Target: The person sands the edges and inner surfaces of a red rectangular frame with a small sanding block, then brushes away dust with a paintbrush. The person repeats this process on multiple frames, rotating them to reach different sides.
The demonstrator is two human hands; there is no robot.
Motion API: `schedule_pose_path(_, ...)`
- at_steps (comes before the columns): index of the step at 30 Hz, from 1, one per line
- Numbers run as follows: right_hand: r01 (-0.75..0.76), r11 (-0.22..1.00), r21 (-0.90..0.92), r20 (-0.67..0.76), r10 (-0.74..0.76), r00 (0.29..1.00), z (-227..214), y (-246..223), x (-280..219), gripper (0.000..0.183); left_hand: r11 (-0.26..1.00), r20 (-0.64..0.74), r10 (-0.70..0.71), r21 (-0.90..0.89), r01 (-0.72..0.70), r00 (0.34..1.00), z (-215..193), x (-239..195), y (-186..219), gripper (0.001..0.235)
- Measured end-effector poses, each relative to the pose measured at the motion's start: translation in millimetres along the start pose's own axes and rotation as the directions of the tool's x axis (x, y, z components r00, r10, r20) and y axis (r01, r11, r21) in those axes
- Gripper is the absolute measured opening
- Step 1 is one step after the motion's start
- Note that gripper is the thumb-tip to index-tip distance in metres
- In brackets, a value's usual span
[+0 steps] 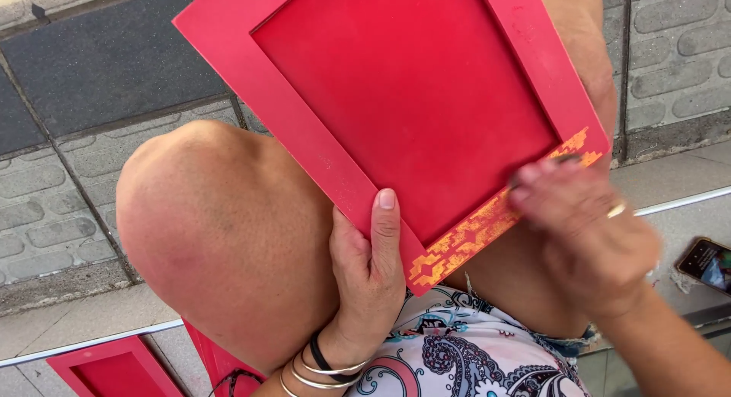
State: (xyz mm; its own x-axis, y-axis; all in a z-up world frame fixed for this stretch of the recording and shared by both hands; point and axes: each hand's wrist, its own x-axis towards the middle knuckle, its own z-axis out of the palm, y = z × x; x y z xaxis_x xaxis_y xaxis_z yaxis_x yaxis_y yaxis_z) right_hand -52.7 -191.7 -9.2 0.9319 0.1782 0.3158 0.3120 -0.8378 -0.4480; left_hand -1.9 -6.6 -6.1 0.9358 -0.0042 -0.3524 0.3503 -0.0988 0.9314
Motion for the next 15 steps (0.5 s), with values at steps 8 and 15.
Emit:
schedule_pose_path(8, -0.010, 1.000, 0.011, -0.006, 0.011, 1.000, -7, 26, -3, 0.020, 1.000, -0.008, 0.002, 0.007, -0.002, 1.000, 1, 3, 1, 0.035)
schedule_pose_path(15, 0.208, 0.967, 0.148, 0.147, -0.229, 0.962, -3, 6, 2, 0.021, 0.999, -0.033, 0.002, 0.033, -0.001, 0.999, 2, 2, -6, 0.036)
